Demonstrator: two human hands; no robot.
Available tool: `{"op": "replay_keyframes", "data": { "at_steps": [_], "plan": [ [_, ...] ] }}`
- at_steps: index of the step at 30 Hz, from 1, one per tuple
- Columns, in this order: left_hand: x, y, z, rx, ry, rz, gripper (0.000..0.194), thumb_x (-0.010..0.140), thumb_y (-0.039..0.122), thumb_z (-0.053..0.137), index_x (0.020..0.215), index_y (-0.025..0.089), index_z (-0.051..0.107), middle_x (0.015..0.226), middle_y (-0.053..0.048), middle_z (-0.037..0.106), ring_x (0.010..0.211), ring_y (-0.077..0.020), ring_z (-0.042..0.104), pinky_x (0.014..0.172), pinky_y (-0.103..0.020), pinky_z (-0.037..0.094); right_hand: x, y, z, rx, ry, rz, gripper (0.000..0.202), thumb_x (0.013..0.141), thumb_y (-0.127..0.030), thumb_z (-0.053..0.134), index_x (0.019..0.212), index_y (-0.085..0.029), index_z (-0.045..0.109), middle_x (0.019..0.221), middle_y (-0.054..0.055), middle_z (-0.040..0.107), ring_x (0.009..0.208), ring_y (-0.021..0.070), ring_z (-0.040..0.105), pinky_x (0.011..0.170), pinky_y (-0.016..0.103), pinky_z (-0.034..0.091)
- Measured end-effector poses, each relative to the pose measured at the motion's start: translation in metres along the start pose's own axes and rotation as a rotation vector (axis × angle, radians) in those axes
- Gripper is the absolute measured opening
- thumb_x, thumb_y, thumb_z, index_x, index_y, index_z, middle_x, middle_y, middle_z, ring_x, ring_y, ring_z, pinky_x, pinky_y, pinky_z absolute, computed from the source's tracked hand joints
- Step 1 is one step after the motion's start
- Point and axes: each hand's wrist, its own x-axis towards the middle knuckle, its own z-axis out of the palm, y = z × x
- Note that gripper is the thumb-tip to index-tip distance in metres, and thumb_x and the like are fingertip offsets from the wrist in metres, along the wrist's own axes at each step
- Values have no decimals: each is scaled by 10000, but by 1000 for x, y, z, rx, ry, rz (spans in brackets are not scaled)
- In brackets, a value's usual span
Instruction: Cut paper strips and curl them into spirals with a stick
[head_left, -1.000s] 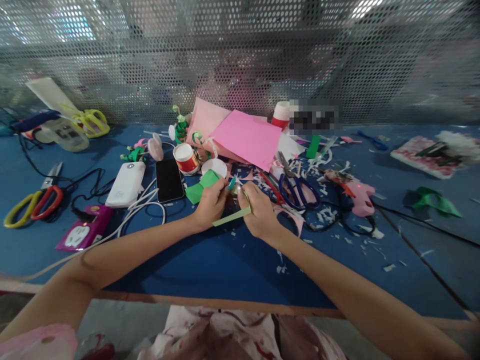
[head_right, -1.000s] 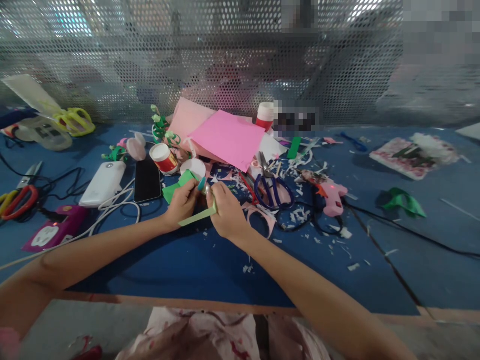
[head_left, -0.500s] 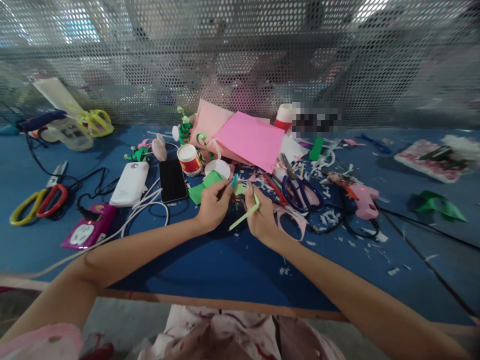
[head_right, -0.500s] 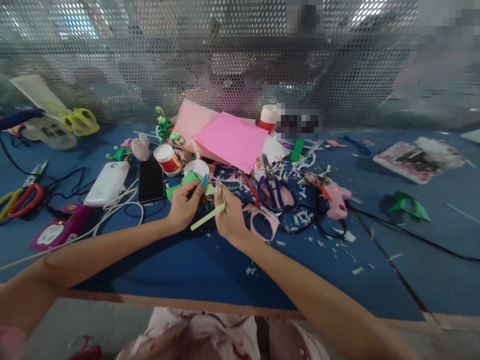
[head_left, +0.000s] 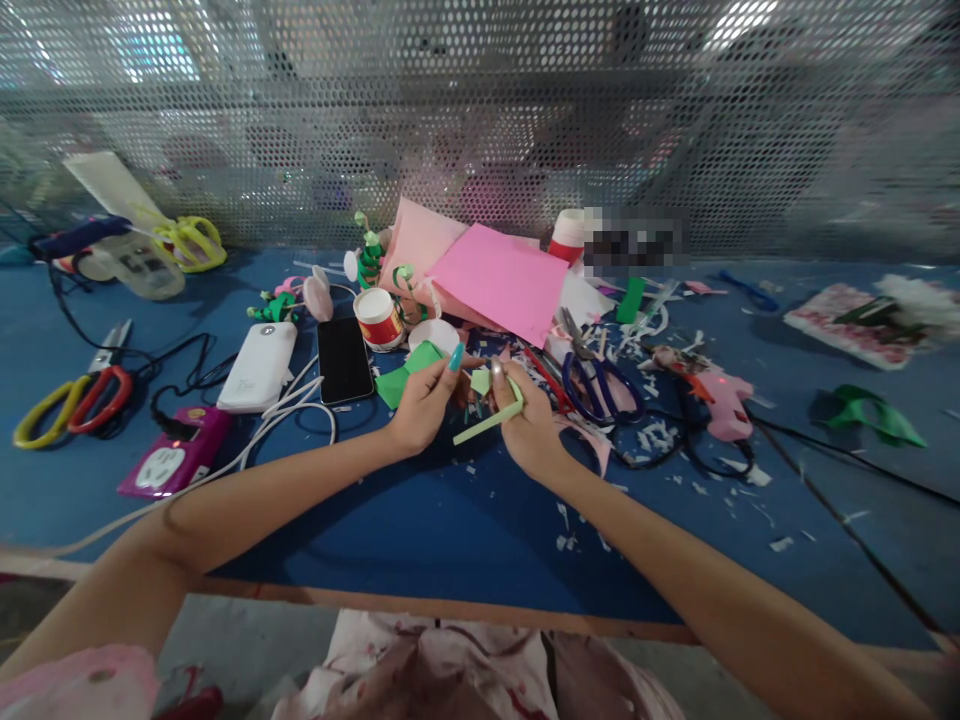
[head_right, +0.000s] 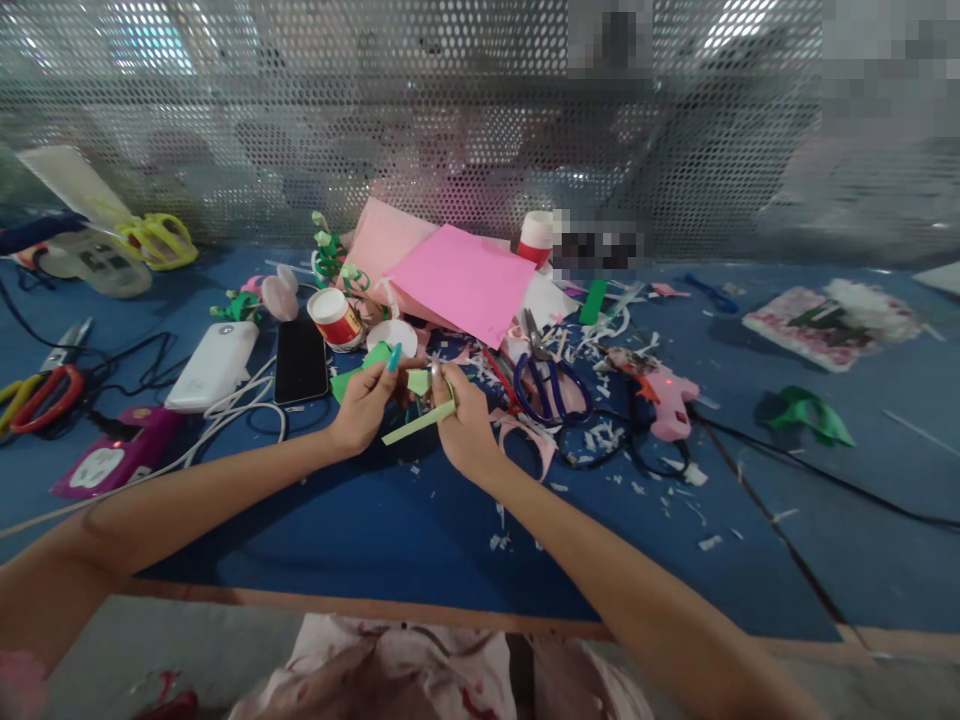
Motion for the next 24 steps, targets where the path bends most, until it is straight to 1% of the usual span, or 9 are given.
{"op": "replay_keyframes", "data": {
  "at_steps": [3,5,8,10,12,16,19,22,24],
  "plan": [
    [2,1,-10,190,-63,123,469,851,511,318,886,116,570,580,14,482,512,-72,448,502,-209,365,3,0,-4,-106,9,-99,263,902,-332,315,673,-209,353,557,-37,357,480,105,367,478,253,291],
    [6,3,-16,279,-107,158,472,863,503,285,814,115,549,534,27,457,476,-67,415,486,-208,346,4,-1,-6,-198,-14,-179,249,899,-288,316,664,-209,341,557,-33,363,482,109,384,487,255,295],
    [10,7,-20,362,-224,147,459,867,484,294,664,127,499,476,39,431,439,-56,385,457,-196,316,5,-1,-8,-297,-64,-249,234,893,-248,322,663,-208,331,570,-24,380,489,113,403,493,253,298],
    [11,8,-20,406,-270,136,443,863,462,331,600,132,466,459,41,426,433,-51,381,446,-188,304,5,0,-8,-338,-89,-260,226,889,-240,327,665,-208,329,572,-20,385,489,115,404,491,251,296],
    [11,8,-20,398,-290,118,423,869,435,335,603,132,466,459,41,435,427,-47,383,438,-181,303,6,1,-9,-377,-97,-261,220,886,-231,328,667,-209,328,568,-17,390,488,119,405,489,250,293],
    [9,7,-20,332,-350,42,346,869,380,355,683,125,495,481,39,476,422,-44,413,432,-169,333,7,4,-12,-453,-105,-276,179,871,-208,333,693,-207,352,583,-5,420,517,132,425,502,251,301],
    [8,7,-18,261,-341,-23,274,850,357,403,738,126,498,509,36,510,437,-48,460,449,-168,385,6,4,-12,-482,-91,-254,185,876,-228,334,695,-204,364,592,0,433,532,135,433,514,253,299],
    [7,4,-14,190,-274,-41,227,848,328,407,755,133,479,554,24,545,467,-52,505,482,-175,429,5,2,-11,-485,-58,-208,240,887,-267,328,655,-205,335,554,-15,395,497,122,404,505,256,276],
    [6,2,-11,179,-230,-36,201,853,298,395,746,140,459,562,22,550,469,-51,512,488,-175,435,4,1,-9,-433,-44,-188,275,893,-284,324,629,-207,307,529,-28,359,466,108,369,491,253,262]
  ]
}}
